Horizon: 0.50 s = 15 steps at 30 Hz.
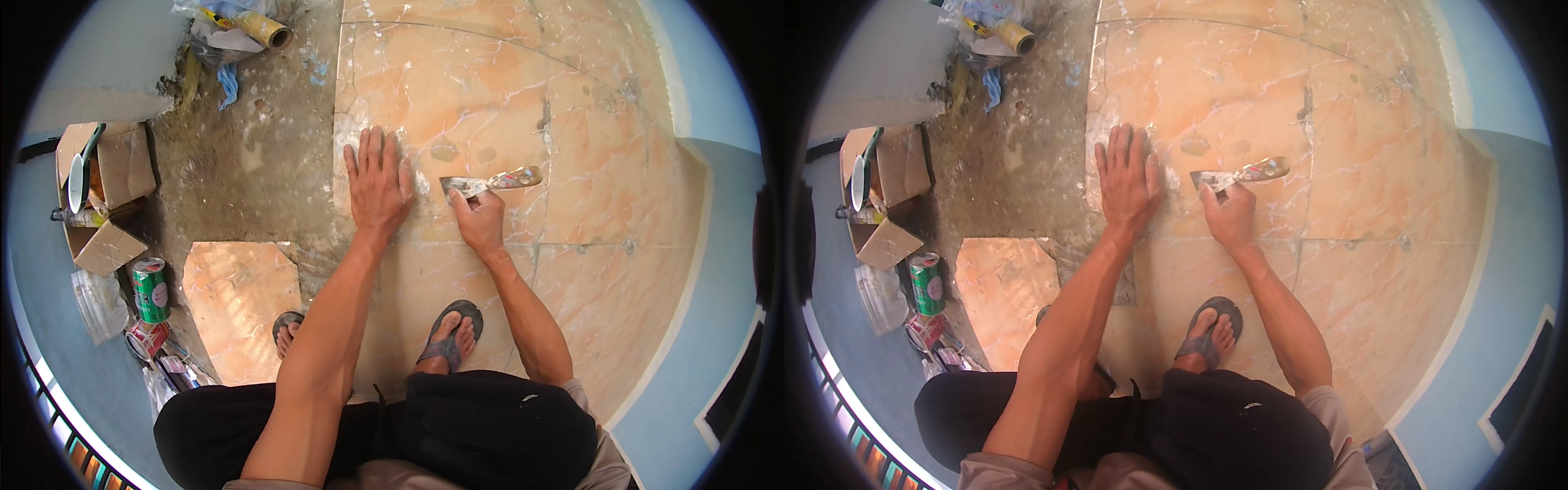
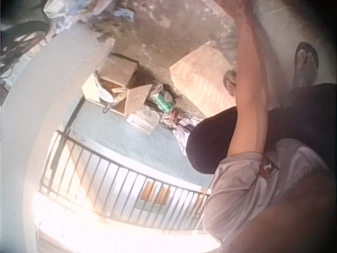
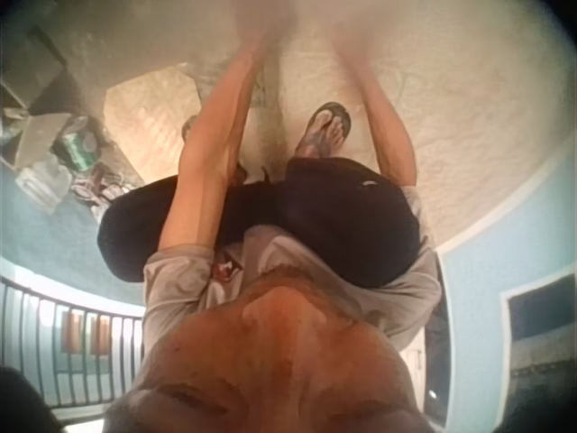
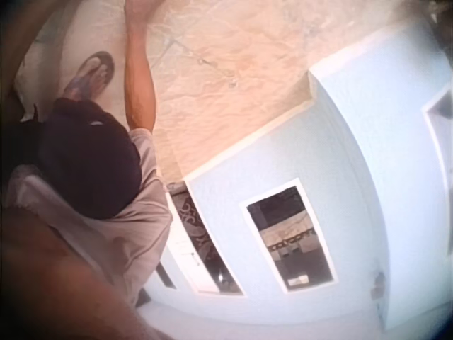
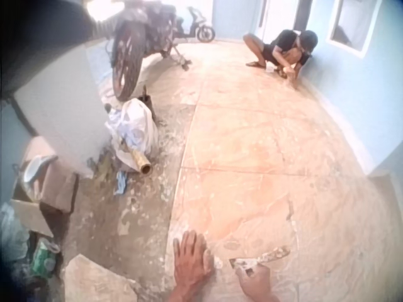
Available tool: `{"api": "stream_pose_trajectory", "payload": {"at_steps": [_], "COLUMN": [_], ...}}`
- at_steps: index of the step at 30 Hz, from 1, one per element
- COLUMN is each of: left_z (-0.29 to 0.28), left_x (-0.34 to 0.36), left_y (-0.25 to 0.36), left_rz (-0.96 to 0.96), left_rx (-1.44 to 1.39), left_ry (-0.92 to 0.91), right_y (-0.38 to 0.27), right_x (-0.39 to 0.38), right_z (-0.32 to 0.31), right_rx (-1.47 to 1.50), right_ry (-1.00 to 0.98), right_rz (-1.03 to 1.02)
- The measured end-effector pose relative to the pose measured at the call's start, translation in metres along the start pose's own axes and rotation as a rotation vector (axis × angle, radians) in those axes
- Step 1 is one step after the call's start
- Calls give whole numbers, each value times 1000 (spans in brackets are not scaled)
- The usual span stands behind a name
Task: The person kneels on a tiled floor and uses a putty knife to scrape and smooth grout between tile joints. They repeatedly press and scrape along the seams, occasionally wiping excess material with their hand. The work area includes scattered construction debris and a motorcycle in the background.
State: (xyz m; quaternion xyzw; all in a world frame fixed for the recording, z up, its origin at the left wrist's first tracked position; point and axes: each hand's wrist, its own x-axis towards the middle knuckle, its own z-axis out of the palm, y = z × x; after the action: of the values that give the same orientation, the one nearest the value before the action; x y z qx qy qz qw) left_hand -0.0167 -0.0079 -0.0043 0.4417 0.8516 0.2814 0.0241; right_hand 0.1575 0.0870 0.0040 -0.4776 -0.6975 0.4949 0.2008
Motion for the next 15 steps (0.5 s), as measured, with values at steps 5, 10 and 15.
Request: {"api": "stream_pose_trajectory", "payload": {"at_steps": [5, 10, 15], "left_z": [1, 1, 3], "left_x": [2, 2, 1], "left_y": [3, 2, 0], "left_rz": [-1, -6, 1], "left_rx": [-2, -11, 16], "left_ry": [0, -13, 10], "right_y": [-1, 1, -9], "right_x": [-11, 0, -30], "right_z": [8, 0, 17], "right_rx": [29, 101, -7], "right_ry": [11, 105, -8], "right_rz": [-1, 80, -9]}}
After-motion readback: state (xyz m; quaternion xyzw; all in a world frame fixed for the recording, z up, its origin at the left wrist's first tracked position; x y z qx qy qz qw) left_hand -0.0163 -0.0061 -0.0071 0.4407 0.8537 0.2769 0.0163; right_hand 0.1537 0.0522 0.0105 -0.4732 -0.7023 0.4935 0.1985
